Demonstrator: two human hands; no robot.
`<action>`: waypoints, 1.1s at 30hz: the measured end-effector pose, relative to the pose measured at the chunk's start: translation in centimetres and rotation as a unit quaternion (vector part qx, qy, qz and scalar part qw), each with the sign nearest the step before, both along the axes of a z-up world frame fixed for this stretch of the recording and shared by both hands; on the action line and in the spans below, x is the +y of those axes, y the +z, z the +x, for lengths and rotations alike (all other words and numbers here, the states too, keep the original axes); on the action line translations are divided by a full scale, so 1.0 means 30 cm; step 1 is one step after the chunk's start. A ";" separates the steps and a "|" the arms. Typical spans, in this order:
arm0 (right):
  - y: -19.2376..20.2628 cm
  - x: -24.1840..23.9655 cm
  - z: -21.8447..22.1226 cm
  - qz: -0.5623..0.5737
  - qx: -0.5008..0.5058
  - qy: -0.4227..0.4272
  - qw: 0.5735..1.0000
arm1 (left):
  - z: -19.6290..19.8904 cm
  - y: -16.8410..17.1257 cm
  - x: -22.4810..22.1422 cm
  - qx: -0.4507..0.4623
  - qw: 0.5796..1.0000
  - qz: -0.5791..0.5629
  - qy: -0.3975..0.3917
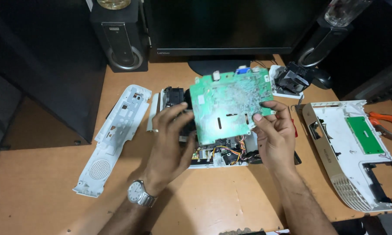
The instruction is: Disassembling a projector by removing internal screws with a screwdriver, lifting the main circuit board, and disconnecting various internal wire connectors.
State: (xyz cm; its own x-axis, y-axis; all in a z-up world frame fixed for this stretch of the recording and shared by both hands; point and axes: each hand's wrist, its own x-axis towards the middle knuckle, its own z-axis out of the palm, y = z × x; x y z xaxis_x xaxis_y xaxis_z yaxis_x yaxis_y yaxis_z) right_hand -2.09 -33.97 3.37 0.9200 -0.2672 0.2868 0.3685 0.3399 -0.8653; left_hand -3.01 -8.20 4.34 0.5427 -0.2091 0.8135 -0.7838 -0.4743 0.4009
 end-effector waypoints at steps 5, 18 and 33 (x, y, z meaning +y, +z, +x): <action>-0.043 -0.013 0.023 0.003 -0.017 0.002 1.000 | -0.048 0.064 -0.024 0.217 0.947 -0.203 -0.121; -0.044 -0.001 -0.007 0.044 -0.029 0.072 0.996 | -0.002 -0.041 -0.017 0.297 0.902 -0.281 -0.143; -0.007 0.010 -0.016 0.014 -0.039 0.087 0.995 | 0.005 -0.097 -0.010 0.295 0.902 -0.288 -0.125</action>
State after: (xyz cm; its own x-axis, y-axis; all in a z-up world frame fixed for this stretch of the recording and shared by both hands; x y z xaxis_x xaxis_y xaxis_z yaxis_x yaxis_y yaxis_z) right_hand -2.58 -33.66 3.16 0.9285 -0.1149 0.3532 0.3672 0.4270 -0.8264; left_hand -2.87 -8.49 1.42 0.9115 -0.0196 0.4109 -0.4066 0.1092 0.9071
